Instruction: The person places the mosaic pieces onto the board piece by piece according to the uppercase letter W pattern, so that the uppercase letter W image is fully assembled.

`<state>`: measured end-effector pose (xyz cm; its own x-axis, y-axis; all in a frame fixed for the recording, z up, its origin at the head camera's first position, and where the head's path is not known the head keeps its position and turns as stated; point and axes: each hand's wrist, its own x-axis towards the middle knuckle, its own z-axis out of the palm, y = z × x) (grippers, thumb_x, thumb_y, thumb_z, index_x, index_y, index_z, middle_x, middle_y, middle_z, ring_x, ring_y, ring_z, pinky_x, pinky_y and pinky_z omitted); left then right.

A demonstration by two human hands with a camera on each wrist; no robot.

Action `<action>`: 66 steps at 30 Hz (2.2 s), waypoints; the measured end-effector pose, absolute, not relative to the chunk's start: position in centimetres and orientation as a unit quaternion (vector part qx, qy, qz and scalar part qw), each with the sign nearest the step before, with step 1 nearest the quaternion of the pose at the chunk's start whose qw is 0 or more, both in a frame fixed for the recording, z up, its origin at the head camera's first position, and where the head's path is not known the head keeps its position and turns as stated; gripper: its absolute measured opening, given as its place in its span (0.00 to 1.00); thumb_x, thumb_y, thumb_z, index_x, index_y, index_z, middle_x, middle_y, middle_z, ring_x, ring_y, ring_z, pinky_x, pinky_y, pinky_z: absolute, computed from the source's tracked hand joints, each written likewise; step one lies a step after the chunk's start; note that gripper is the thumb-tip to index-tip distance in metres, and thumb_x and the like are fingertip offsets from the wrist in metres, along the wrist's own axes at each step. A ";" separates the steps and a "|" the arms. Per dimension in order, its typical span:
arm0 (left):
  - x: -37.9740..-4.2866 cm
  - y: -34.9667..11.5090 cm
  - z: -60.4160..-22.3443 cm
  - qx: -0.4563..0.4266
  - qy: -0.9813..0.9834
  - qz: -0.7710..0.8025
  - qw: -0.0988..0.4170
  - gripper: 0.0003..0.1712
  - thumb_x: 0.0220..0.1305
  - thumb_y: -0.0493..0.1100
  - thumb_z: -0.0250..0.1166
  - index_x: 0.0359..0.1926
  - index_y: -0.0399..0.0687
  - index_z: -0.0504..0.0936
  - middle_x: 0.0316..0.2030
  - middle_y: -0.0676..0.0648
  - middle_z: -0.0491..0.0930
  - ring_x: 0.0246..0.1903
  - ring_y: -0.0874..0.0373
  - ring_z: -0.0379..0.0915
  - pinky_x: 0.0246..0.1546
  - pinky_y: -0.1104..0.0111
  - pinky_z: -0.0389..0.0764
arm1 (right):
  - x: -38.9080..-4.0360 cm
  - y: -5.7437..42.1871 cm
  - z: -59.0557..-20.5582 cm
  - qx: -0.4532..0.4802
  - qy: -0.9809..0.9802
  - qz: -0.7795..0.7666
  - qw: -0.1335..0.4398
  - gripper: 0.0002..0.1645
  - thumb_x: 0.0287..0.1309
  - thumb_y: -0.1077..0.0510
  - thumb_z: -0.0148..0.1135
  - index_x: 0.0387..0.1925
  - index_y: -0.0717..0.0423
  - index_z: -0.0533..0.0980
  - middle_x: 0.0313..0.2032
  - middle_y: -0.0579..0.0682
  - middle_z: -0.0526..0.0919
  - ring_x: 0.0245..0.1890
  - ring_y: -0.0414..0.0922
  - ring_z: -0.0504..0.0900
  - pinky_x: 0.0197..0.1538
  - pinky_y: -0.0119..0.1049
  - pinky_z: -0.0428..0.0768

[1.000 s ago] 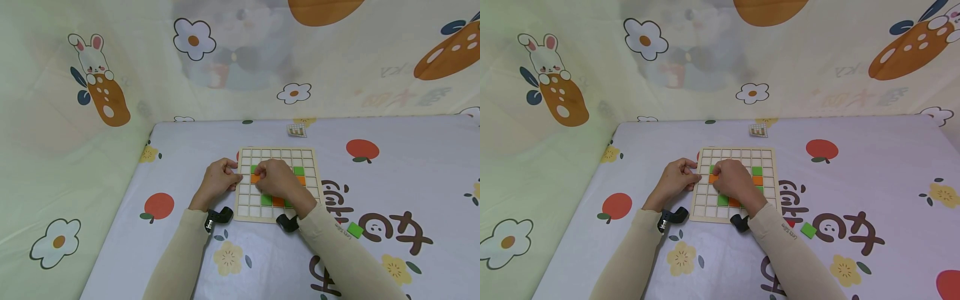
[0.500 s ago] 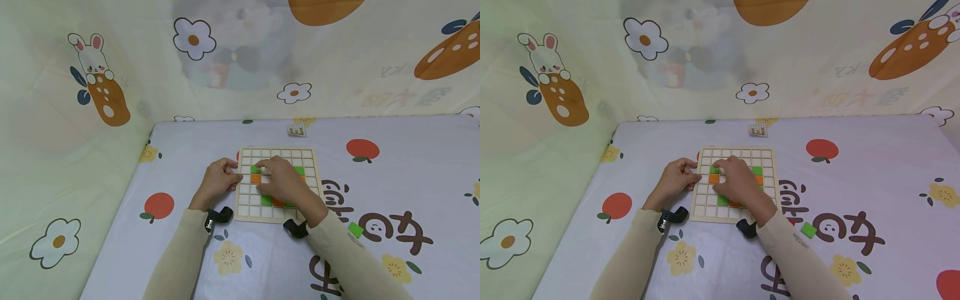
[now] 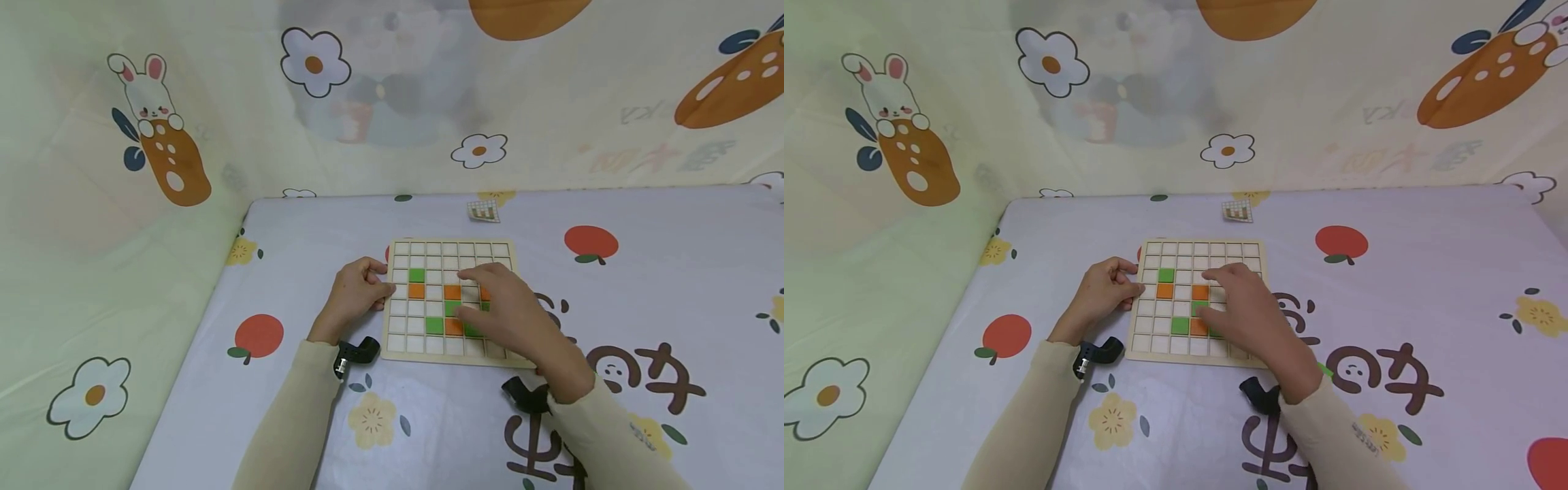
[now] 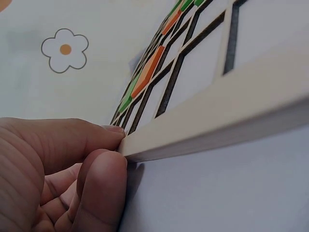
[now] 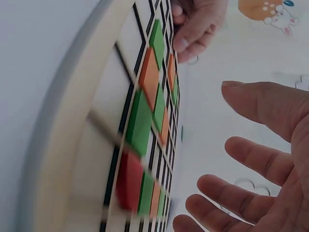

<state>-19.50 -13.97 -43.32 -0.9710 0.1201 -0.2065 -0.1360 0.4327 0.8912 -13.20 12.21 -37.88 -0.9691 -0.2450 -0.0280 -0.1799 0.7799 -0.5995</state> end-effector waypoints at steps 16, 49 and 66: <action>-19.5 -13.9 -43.4 -0.009 0.837 0.534 0.122 0.17 0.64 0.34 0.73 0.52 0.41 0.81 0.28 0.46 0.79 0.19 0.59 0.77 0.25 0.71 0.82 | -7.2 21.3 -39.8 -0.016 0.967 -0.253 0.038 0.37 0.53 0.51 0.80 0.62 0.63 0.79 0.52 0.67 0.79 0.44 0.60 0.80 0.40 0.55 0.83; -19.6 -14.0 -43.5 -0.012 0.831 0.542 0.121 0.17 0.63 0.34 0.74 0.52 0.40 0.81 0.28 0.46 0.78 0.20 0.59 0.77 0.25 0.71 0.83 | -4.3 23.9 -41.2 0.046 0.960 -0.271 0.051 0.12 0.56 0.57 0.77 0.39 0.55 0.84 0.28 0.45 0.81 0.31 0.44 0.76 0.32 0.34 0.72; -19.5 -14.0 -43.5 -0.014 0.835 0.537 0.123 0.17 0.64 0.34 0.74 0.52 0.41 0.81 0.28 0.46 0.79 0.20 0.59 0.77 0.25 0.71 0.83 | -4.9 24.5 -41.1 0.045 0.930 -0.343 0.126 0.23 0.59 0.58 0.76 0.56 0.56 0.84 0.33 0.46 0.89 0.34 0.41 0.81 0.36 0.28 0.75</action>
<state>-19.54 -13.96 -43.50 -0.9691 0.1098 -0.2207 -0.1552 0.4239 0.8923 -4.95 24.52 -41.05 -0.9642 -0.0024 -0.2652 0.1704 0.7606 -0.6265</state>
